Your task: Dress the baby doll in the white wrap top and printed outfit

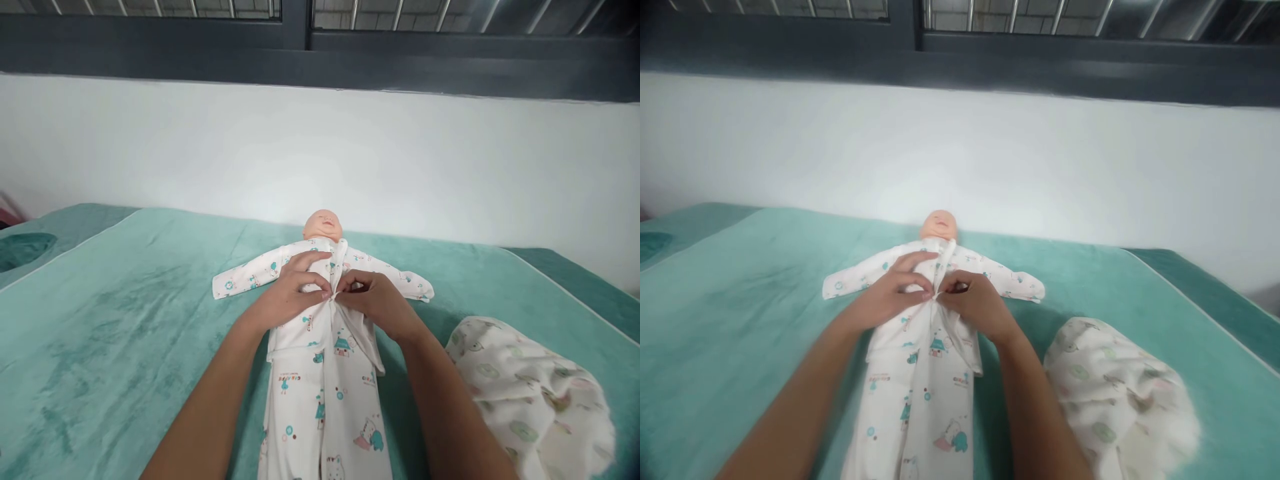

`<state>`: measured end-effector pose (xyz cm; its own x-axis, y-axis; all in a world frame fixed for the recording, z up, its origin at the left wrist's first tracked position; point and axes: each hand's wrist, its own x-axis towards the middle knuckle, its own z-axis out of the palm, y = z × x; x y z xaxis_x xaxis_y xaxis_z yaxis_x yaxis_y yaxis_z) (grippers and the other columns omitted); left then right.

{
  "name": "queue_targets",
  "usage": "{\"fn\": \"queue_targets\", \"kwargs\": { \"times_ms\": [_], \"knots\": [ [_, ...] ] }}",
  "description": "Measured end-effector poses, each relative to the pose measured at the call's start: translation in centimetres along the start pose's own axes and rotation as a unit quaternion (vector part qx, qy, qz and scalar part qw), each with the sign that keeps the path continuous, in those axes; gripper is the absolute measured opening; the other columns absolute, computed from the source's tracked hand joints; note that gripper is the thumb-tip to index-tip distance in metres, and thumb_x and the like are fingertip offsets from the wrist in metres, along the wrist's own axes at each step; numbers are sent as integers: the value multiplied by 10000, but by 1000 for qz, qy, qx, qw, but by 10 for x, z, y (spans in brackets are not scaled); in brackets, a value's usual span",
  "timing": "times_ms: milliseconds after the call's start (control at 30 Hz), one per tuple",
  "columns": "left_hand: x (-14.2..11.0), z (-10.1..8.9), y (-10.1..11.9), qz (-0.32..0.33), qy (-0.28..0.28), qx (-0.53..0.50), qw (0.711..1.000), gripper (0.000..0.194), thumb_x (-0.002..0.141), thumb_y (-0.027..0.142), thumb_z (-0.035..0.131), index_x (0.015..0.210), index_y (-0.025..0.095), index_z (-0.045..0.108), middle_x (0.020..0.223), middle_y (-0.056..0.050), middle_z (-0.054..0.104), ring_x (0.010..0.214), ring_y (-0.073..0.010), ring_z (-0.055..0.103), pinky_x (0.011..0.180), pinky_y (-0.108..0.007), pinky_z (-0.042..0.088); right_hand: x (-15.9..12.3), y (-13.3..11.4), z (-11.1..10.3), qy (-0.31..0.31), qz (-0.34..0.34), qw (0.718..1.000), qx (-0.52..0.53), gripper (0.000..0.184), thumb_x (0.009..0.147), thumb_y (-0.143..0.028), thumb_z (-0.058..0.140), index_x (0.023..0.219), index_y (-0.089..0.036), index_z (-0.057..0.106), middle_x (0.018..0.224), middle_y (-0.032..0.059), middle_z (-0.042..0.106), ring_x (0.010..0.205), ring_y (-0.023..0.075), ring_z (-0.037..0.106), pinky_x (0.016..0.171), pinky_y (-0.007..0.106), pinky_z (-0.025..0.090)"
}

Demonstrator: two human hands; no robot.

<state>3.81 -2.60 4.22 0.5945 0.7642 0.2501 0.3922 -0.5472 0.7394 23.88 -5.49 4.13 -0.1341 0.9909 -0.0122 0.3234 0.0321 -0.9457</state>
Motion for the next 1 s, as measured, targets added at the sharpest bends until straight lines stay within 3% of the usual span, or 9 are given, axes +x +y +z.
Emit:
{"fn": "queue_targets", "kwargs": {
  "times_ms": [100,300,400,533,767,867,1000],
  "knots": [
    [0,1,0,8,-8,16,1000,163,896,357,561,859,300,708,1525,77,355,1451,-261,216,1204,-521,139,2,1,2,44,26,999,5,134,719,-310,596,764,-184,600,655,-44,433,548,76,360,441,190,283],
    [0,5,3,-3,12,33,999,166,910,398,527,953,298,653,1528,35,341,1429,-262,255,1180,-513,186,2,0,0,13,12,1000,12,196,745,-378,613,795,-192,580,666,-48,426,552,76,359,452,191,285],
    [2,12,6,-33,73,66,995,164,896,413,544,986,291,607,1472,-3,395,1380,-261,320,1135,-503,260,0,-3,2,11,-11,1000,-9,235,768,-417,622,779,-187,573,669,-47,446,563,73,356,486,204,279],
    [8,22,5,-43,167,117,978,92,876,327,562,848,240,550,1228,-34,527,1208,-237,462,1014,-445,372,-2,-5,5,21,-27,999,-39,267,787,-427,622,719,-182,539,633,-52,435,563,74,341,502,215,260],
    [12,25,0,-75,266,164,947,116,794,149,524,779,231,444,864,-17,556,868,-204,512,742,-342,409,2,3,2,66,30,988,136,262,761,-419,607,717,-209,458,573,-64,377,474,81,332,452,226,261],
    [11,23,1,-103,287,111,946,128,775,121,502,755,231,440,773,9,556,749,-173,512,664,-305,381,1,4,2,97,30,974,204,257,733,-398,609,736,-212,431,590,-53,397,512,99,376,484,237,307],
    [9,17,1,-90,309,5,947,115,759,114,505,727,220,475,734,32,567,707,-138,523,675,-275,397,-4,5,1,165,12,954,248,269,723,-419,586,756,-216,414,629,-30,422,566,125,424,529,269,357]
  ]
}}
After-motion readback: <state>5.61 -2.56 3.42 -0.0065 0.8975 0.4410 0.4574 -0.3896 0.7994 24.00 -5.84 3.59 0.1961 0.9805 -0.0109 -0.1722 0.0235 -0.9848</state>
